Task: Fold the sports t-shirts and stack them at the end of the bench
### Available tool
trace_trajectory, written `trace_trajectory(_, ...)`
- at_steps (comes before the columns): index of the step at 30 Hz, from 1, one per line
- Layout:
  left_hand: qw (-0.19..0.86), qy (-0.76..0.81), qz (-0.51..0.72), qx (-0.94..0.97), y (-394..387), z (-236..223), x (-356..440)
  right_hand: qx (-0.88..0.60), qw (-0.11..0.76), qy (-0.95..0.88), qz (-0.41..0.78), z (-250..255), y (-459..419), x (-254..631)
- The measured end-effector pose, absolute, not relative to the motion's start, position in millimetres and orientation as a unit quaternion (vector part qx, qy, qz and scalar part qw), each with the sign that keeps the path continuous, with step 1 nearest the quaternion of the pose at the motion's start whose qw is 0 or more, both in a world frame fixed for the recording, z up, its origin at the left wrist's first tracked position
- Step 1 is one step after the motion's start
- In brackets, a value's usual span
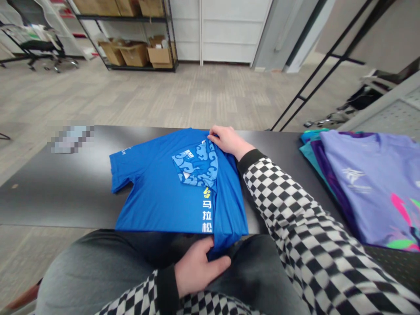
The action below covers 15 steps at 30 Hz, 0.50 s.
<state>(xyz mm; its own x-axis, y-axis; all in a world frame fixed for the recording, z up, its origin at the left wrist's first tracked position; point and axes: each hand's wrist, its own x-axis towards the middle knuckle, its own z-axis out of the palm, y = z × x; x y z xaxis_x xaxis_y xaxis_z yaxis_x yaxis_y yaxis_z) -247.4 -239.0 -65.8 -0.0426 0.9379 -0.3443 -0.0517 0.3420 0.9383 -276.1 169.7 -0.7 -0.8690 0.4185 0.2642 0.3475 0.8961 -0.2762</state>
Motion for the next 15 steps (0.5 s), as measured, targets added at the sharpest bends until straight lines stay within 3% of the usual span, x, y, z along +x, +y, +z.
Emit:
trace_trajectory(3, 0.583, 0.572, 0.500, 0.287, -243, -56, -238, -0.204, 0.145, -0.962, 0.106, -2, 170, -276)
trace_trajectory(8, 0.539, 0.650, 0.512, 0.158, -248, -40, -223, -0.208, 0.142, -0.961, 0.112, -1, 169, -275)
trace_trajectory(15, 0.530, 0.658, 0.451, 0.289, -231, -47, -231, -0.209, 0.147, -0.960, 0.117, 0, 170, -273)
